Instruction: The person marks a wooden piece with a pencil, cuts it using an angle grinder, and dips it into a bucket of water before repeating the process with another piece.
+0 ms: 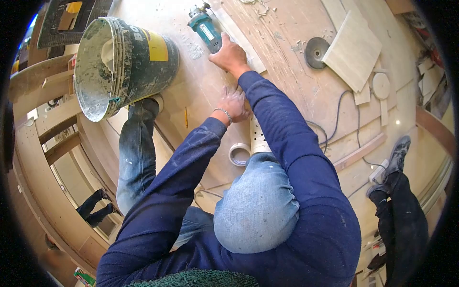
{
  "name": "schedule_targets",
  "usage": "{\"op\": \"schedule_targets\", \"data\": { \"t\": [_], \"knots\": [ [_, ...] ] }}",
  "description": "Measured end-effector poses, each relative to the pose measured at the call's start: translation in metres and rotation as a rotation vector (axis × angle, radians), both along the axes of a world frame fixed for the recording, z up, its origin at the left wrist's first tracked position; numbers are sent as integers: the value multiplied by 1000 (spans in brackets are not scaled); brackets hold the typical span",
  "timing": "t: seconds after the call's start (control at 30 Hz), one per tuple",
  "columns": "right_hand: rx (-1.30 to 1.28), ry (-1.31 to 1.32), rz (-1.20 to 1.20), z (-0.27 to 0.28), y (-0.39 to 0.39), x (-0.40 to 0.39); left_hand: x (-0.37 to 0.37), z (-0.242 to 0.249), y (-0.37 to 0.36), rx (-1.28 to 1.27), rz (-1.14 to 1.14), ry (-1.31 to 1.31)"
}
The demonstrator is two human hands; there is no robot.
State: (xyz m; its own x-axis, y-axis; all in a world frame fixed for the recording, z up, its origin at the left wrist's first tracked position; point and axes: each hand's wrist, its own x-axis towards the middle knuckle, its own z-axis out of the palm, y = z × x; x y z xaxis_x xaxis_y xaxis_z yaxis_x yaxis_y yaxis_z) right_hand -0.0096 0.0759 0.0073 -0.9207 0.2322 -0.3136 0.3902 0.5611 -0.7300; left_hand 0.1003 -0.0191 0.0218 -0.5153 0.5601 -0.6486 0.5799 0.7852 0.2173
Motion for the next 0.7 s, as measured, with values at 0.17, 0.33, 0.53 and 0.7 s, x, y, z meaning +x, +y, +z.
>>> {"op": "schedule_targets", "data": {
  "t": [0.17, 0.33, 0.53, 0.7],
  "knots": [
    [-2, -13, 6, 0, 0, -1, 0, -2, 0, -5, 0, 0],
    [2, -16, 9, 1, 0, -2, 0, -1, 1, -21, 1, -13],
    [7, -71, 41, 7, 1, -7, -1, -4, 1, -29, 14, -38],
    [6, -106, 50, 9, 0, -3, -2, -5, 4, -71, 48, -92]
  ]
}}
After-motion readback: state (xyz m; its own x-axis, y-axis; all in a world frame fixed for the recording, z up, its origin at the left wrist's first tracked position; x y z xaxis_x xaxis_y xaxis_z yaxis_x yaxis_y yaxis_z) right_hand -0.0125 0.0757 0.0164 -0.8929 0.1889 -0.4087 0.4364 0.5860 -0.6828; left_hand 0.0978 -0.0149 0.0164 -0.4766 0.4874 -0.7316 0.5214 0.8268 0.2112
